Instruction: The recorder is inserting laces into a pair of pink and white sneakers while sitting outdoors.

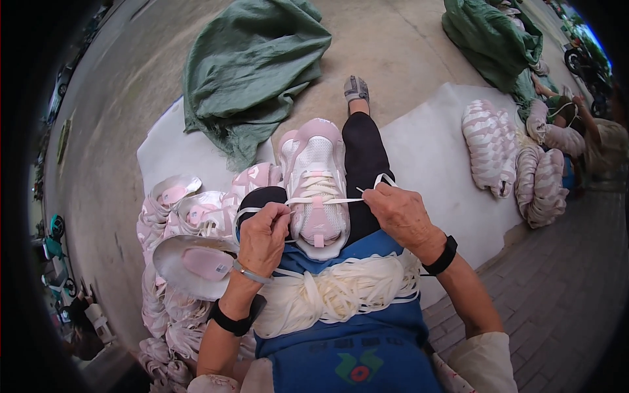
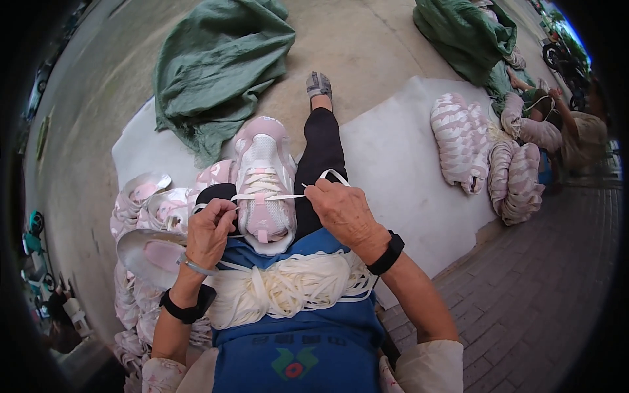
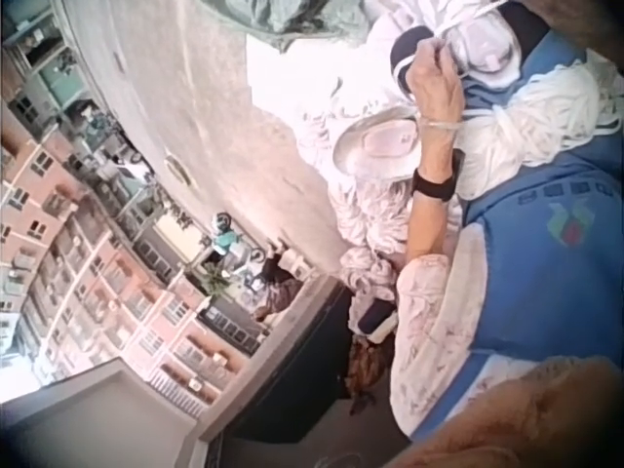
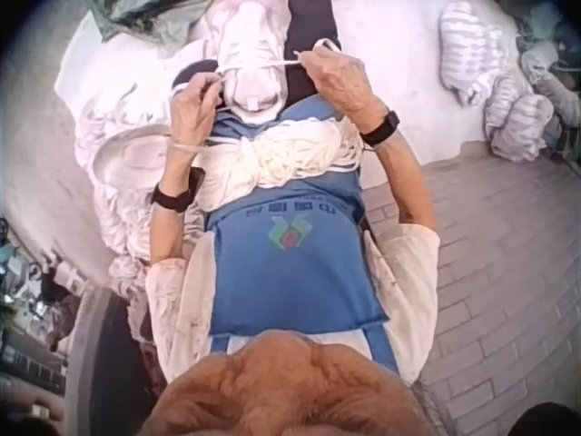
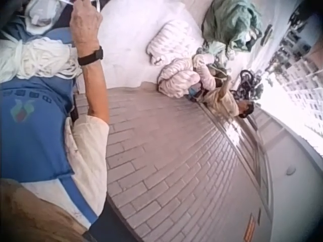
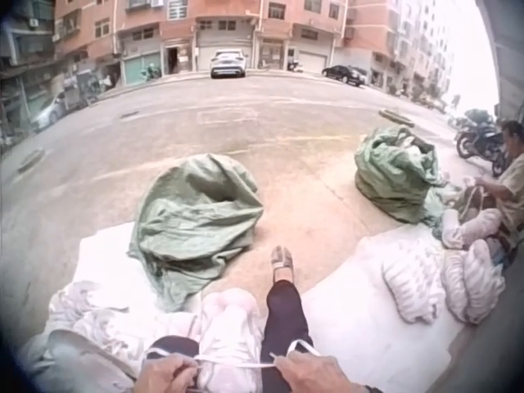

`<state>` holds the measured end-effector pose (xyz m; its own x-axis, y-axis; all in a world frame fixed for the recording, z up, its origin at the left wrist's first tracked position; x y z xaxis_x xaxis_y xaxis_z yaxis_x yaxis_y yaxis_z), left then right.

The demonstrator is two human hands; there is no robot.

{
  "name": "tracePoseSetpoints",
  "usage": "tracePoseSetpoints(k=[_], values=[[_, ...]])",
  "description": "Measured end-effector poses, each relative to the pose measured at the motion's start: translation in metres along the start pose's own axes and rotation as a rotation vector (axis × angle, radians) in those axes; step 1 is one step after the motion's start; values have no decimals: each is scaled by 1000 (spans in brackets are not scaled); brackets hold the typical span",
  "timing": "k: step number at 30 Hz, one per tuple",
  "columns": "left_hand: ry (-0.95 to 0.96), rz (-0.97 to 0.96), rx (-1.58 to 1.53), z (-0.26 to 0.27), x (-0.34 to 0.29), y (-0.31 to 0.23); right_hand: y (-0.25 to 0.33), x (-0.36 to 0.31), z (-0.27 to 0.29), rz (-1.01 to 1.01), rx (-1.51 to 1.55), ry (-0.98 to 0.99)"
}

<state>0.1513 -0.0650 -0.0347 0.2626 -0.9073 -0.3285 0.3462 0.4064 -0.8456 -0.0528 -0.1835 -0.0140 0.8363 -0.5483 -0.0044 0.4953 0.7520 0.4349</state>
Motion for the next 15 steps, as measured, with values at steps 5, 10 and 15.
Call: tracePoseSetpoints(k=[5,10,15], values=[[-57,-202,182,1,3,-19,-5,-9,3,-151,230,-119],[-41,-95,-9,3,5,-11,1,-12,0,-259,666,29],[-125,-79,89,5,8,-32,11,-9,0,-69,581,-77]])
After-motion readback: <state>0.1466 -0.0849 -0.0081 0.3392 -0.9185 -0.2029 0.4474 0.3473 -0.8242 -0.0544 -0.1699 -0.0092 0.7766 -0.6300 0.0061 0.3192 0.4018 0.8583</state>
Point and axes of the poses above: each hand's wrist, its own x-axis towards the middle knuckle, its own z-axis out of the back of the hand, y = z × x, the point moved 6 cm from there along x, towards the middle knuckle, and after that the axes turned 7 degrees about y, right-handed, at the moved point
